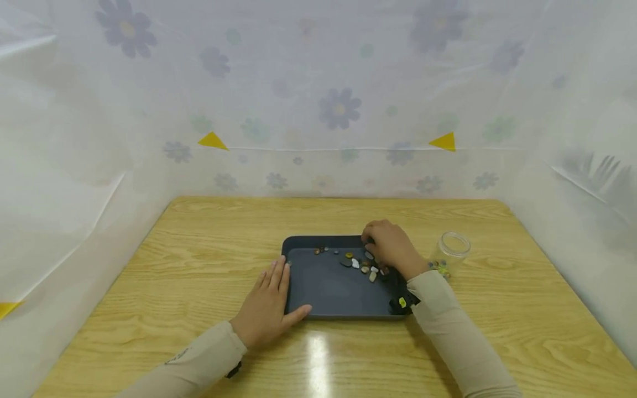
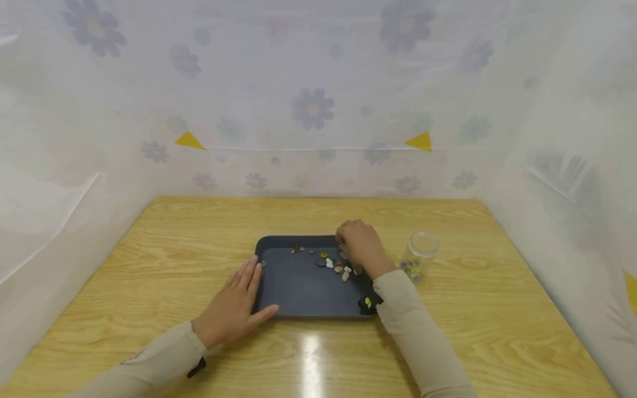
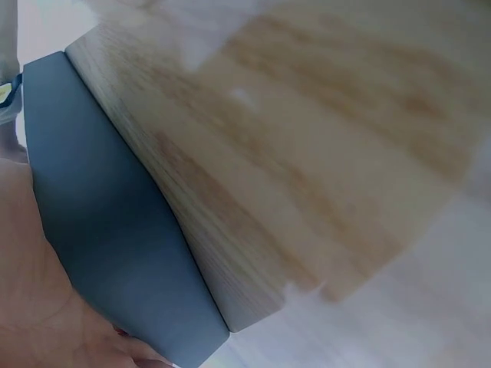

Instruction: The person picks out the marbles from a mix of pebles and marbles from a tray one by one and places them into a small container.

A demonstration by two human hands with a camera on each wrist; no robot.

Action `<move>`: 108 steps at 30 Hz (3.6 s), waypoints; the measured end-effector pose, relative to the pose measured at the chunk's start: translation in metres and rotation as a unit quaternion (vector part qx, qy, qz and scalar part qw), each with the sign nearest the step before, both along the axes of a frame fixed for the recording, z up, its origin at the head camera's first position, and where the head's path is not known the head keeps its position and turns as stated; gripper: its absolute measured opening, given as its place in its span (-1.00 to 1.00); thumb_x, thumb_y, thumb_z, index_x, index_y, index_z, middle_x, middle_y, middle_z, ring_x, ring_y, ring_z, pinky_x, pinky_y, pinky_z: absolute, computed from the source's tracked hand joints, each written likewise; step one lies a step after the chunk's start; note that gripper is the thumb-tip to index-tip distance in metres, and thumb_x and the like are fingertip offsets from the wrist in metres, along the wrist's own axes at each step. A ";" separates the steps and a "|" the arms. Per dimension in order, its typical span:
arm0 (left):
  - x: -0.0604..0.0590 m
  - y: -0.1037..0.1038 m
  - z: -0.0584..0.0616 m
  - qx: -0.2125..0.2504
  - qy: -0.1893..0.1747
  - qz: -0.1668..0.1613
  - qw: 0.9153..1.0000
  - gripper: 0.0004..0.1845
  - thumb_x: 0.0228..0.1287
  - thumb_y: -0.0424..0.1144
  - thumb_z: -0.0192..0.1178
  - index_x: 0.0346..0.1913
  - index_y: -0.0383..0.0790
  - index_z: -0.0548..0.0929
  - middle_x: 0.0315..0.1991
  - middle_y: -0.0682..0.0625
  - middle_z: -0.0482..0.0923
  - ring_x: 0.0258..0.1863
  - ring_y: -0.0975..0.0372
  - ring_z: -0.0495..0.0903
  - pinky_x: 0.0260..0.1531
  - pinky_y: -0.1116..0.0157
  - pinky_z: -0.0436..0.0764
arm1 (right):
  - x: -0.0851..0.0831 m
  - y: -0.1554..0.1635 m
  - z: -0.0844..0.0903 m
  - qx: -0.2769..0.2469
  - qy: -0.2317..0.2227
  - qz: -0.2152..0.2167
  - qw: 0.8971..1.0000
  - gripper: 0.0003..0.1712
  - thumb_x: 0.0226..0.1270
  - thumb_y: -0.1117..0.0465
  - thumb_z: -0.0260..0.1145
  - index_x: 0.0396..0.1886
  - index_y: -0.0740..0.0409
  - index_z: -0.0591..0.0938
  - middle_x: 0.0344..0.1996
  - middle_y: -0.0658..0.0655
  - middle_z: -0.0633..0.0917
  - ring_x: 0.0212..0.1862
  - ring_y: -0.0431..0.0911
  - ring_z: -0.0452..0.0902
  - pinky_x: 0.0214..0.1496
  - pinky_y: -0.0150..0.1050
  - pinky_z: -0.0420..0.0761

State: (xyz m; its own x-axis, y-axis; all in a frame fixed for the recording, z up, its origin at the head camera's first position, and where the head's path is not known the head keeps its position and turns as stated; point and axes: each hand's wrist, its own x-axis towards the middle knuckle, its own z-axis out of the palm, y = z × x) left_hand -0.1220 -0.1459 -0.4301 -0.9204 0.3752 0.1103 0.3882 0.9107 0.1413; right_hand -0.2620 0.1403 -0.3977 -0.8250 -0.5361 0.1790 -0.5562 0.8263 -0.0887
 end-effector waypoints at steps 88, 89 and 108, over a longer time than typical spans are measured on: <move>-0.001 0.000 0.003 0.004 -0.019 0.000 1.000 0.05 0.31 0.44 -0.24 0.45 -0.49 0.05 0.49 -0.37 -0.15 0.48 -0.14 -0.09 0.40 -0.08 0.08 | 0.063 0.146 0.050 -0.152 0.012 -0.061 0.986 -0.69 0.44 0.11 0.18 -0.05 0.26 0.62 0.12 0.44 0.51 0.15 0.39 0.34 0.03 0.32 0.35; 0.000 0.000 0.003 0.004 -0.020 0.001 1.000 0.05 0.31 0.44 -0.24 0.45 -0.49 0.04 0.49 -0.36 -0.15 0.48 -0.14 -0.10 0.40 -0.08 0.07 | 0.062 0.144 0.051 -0.156 0.020 -0.058 0.986 -0.69 0.44 0.11 0.19 -0.05 0.26 0.62 0.13 0.43 0.51 0.16 0.39 0.33 0.04 0.32 0.34; 0.002 0.001 0.005 0.007 -0.025 0.002 1.000 0.05 0.31 0.43 -0.21 0.45 -0.50 0.06 0.48 -0.37 -0.14 0.47 -0.15 -0.08 0.39 -0.09 0.07 | 0.029 0.037 0.073 -0.164 0.078 0.101 0.978 -0.79 0.31 0.21 0.33 -0.10 0.18 0.66 0.13 0.25 0.56 0.20 0.18 0.39 0.22 0.16 0.38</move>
State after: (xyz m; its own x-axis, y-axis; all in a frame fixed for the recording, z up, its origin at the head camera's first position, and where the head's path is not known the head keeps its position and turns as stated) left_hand -0.1201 -0.1453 -0.4249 -0.9262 0.3707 0.0687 0.3770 0.9097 0.1739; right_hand -0.2332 0.1773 -0.3248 -0.6573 -0.5778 0.4839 -0.7328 0.6400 -0.2311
